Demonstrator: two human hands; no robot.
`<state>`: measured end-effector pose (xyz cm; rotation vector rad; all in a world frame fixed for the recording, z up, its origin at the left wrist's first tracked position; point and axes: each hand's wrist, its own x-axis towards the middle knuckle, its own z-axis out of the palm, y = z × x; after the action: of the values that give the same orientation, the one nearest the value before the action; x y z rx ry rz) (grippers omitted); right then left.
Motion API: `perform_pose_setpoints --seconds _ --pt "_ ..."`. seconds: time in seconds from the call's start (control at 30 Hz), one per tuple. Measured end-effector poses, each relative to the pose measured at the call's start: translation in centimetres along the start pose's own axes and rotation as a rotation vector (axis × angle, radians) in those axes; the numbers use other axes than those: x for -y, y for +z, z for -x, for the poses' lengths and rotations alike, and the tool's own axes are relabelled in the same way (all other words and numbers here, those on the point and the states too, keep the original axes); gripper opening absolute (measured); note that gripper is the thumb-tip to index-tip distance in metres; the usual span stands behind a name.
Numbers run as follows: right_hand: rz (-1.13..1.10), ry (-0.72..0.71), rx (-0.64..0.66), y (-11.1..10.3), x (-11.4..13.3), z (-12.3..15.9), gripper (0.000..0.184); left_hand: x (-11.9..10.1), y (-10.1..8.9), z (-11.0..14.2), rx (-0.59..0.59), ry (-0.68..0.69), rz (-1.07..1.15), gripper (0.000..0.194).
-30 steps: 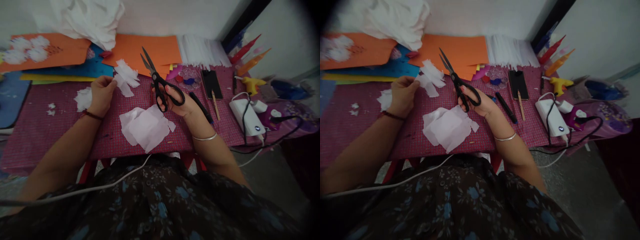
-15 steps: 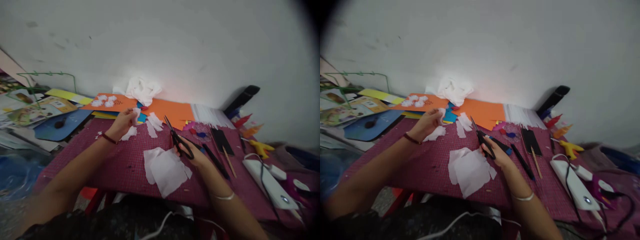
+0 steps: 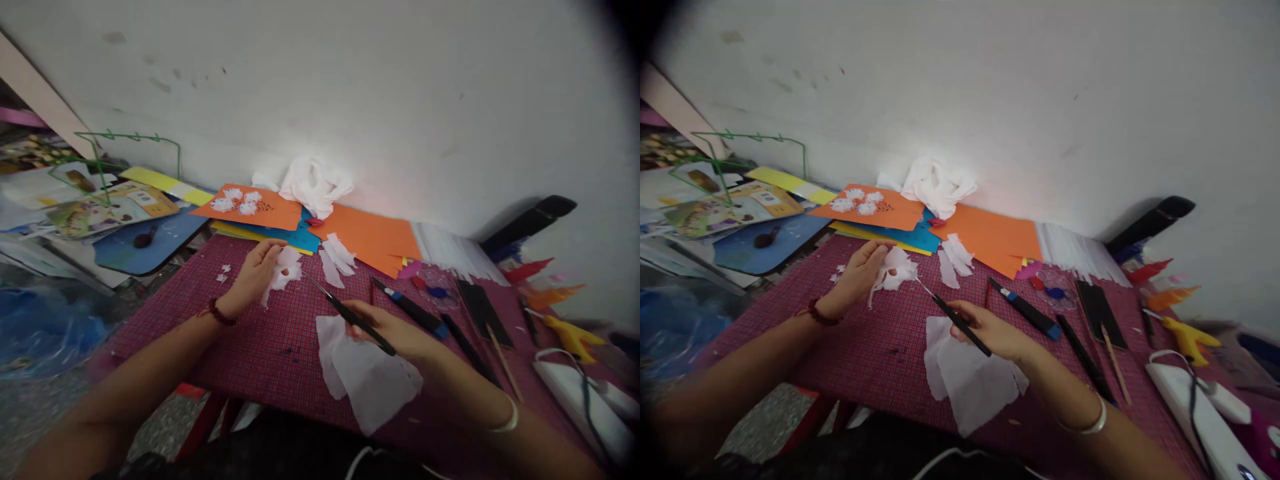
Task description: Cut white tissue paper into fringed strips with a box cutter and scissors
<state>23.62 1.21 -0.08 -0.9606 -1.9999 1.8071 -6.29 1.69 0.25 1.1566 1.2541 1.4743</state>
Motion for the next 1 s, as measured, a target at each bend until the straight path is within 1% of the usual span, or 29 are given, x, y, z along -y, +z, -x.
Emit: perform_pose_setpoints --seconds 0.13,0.23,0.33,0.43,0.5,0.63,0.8,1.0 --pt "-0.062 0.014 0.060 0.3 1.1 -1.7 0.059 0.4 -0.8 0.0 0.008 0.027 -0.038 0.024" --pt "-0.136 0.021 0.105 0.5 1.7 -2.7 0.051 0.9 -1.1 -0.1 -0.017 0.079 -0.104 0.024" --pt "-0.190 0.038 0.117 0.6 2.0 -3.4 0.052 1.5 -1.4 -0.3 -0.006 0.165 -0.186 0.026" --pt "-0.160 0.058 0.140 0.7 2.3 -3.8 0.054 1.9 -1.8 -0.6 0.034 0.243 -0.237 0.029" --pt "-0.138 0.059 0.131 0.7 2.4 -4.0 0.054 2.0 -1.9 -0.8 0.054 0.270 -0.260 0.029" --pt "-0.115 0.053 0.086 0.9 2.5 -4.4 0.057 2.2 -2.0 -0.9 0.075 0.248 -0.252 0.032" --pt "-0.139 0.098 0.053 1.3 2.3 -4.7 0.058 2.3 -2.1 -1.1 0.078 0.204 -0.199 0.037" --pt "-0.173 0.096 0.046 1.8 2.0 -5.1 0.054 1.9 -1.7 -0.9 0.058 0.170 -0.156 0.032"
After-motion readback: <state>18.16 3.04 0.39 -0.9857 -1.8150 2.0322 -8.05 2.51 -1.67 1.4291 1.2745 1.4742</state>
